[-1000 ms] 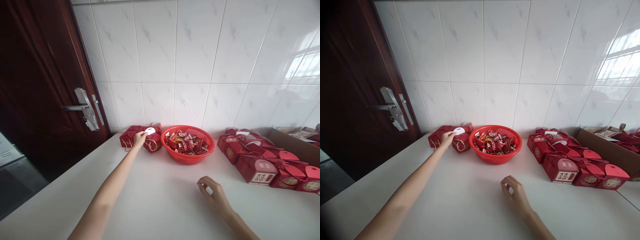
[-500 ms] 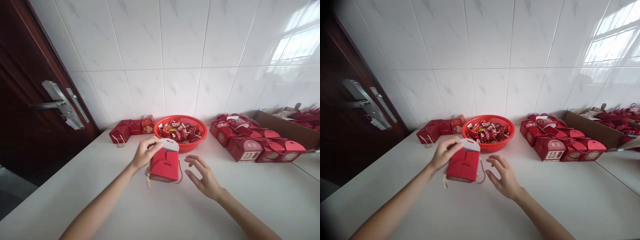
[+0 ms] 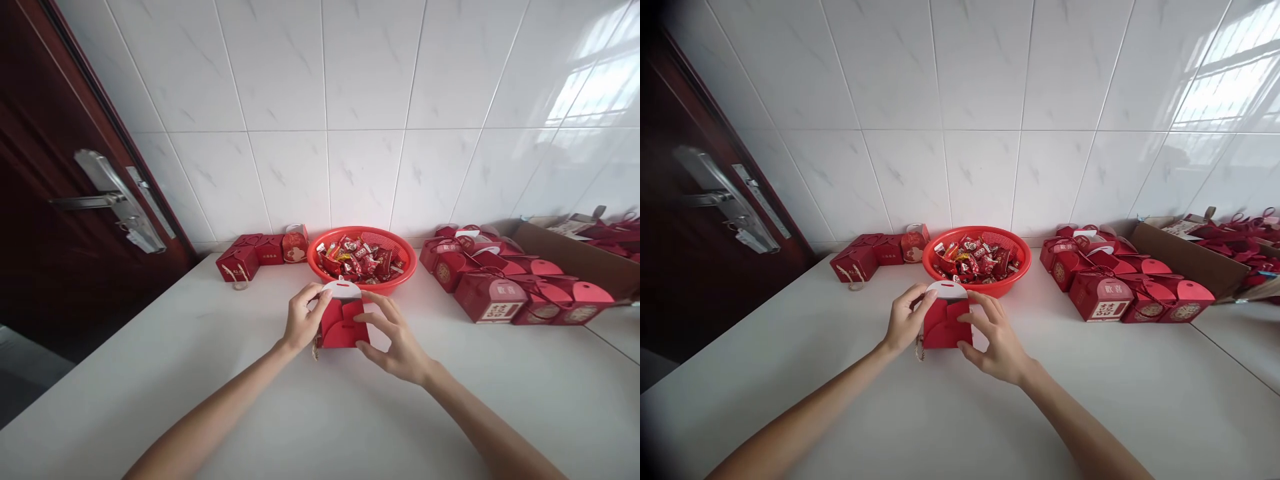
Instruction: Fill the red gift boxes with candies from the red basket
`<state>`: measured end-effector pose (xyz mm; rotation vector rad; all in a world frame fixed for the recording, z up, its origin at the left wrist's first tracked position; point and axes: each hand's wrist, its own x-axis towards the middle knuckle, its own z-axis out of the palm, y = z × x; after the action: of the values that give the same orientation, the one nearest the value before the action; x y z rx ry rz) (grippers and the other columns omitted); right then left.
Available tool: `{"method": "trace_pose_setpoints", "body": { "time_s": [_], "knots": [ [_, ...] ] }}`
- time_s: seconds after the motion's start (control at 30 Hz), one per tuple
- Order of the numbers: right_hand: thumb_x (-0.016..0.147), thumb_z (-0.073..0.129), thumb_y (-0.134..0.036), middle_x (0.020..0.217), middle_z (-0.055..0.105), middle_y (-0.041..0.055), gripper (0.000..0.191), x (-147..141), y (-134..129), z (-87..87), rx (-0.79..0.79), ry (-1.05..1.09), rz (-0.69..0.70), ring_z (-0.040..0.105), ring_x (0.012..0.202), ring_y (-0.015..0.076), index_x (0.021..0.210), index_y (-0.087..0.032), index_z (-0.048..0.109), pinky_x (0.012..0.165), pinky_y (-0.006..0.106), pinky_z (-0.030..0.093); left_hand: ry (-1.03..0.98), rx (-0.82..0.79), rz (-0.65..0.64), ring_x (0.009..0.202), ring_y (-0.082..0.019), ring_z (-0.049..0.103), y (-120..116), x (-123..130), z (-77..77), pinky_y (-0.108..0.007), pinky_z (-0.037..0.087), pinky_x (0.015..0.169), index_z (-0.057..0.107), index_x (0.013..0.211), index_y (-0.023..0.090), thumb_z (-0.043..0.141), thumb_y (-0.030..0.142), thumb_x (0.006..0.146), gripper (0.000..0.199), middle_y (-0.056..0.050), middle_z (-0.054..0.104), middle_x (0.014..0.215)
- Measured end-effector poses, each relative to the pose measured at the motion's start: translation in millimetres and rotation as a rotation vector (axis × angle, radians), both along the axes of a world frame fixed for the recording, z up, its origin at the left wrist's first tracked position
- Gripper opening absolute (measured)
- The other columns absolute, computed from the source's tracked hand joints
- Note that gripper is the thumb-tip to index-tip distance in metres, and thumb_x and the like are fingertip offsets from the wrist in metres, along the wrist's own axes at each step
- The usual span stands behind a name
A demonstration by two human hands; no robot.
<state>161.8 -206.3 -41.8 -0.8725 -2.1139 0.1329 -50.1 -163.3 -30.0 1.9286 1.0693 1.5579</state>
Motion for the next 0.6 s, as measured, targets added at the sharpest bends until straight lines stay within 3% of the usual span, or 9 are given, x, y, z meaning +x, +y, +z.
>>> {"method": "trace_pose_setpoints", "body": {
  "time_s": [0.13, 0.2, 0.37, 0.47, 0.53, 0.6],
  "knots": [
    [0.086, 0.065, -0.026, 0.149, 0.043, 0.0168, 0.028, -4, -7, -5.3, -0.045, 0.029, -0.001, 0.05, 0.129, 0.0314, 0.114, -0.023, 0.059, 0.097, 0.05, 0.05, -0.022, -0.086, 0.058, 0.076, -0.017, 0.059, 1, 1, -8.4, -0.025, 0.047, 0.071, 0.066, 0.083, 0.018, 0.055, 0.043, 0.093, 0.029, -0.002, 0.064, 0.079],
    [0.089, 0.059, -0.02, 0.147, 0.045, 0.0167, 0.019, -7, -11, -7.1, -0.033, 0.076, 0.001, 0.053, 0.124, 0.029, 0.109, -0.023, 0.058, 0.094, 0.047, 0.051, -0.037, -0.142, 0.086, 0.078, -0.018, 0.061, 1, 2, -12.0, -0.026, 0.047, 0.072, 0.067, 0.084, 0.018, 0.055, 0.046, 0.092, 0.031, -0.002, 0.065, 0.08],
    [0.089, 0.043, 0.0, 0.134, 0.057, 0.0132, 0.026, -16, -19, -14.0, 0.265, 0.038, 0.051, 0.056, 0.116, 0.0238, 0.092, -0.023, 0.057, 0.094, 0.046, 0.048, -0.121, -0.27, 0.071, 0.081, -0.018, 0.063, 5, 2, -22.9, -0.027, 0.05, 0.073, 0.061, 0.097, 0.019, 0.058, 0.045, 0.087, 0.027, -0.003, 0.068, 0.09],
    [0.09, 0.05, -0.009, 0.128, 0.06, 0.0136, 0.014, -19, -21, -17.2, 0.308, -0.025, 0.124, 0.056, 0.114, 0.0251, 0.091, -0.022, 0.058, 0.096, 0.049, 0.047, -0.135, -0.271, 0.106, 0.075, -0.015, 0.062, 10, -1, -27.5, -0.026, 0.05, 0.071, 0.054, 0.095, 0.021, 0.062, 0.043, 0.084, 0.025, -0.001, 0.064, 0.089],
    [0.091, 0.055, -0.022, 0.121, 0.063, 0.0138, 0.004, -20, -22, -17.8, 0.254, 0.004, 0.166, 0.057, 0.108, 0.0265, 0.09, -0.021, 0.059, 0.091, 0.049, 0.048, -0.078, -0.229, 0.085, 0.076, -0.015, 0.061, 12, -4, -27.5, -0.025, 0.049, 0.072, 0.054, 0.082, 0.021, 0.059, 0.042, 0.085, 0.022, -0.001, 0.062, 0.085],
    [0.092, 0.055, -0.025, 0.11, 0.065, 0.0115, 0.008, -21, -21, -16.7, 0.187, 0.061, 0.161, 0.059, 0.097, 0.0245, 0.087, -0.021, 0.061, 0.082, 0.045, 0.049, -0.005, -0.189, 0.038, 0.085, -0.017, 0.062, 12, -5, -24.4, -0.026, 0.05, 0.076, 0.058, 0.073, 0.02, 0.056, 0.04, 0.087, 0.024, -0.004, 0.063, 0.088]
  ]
}}
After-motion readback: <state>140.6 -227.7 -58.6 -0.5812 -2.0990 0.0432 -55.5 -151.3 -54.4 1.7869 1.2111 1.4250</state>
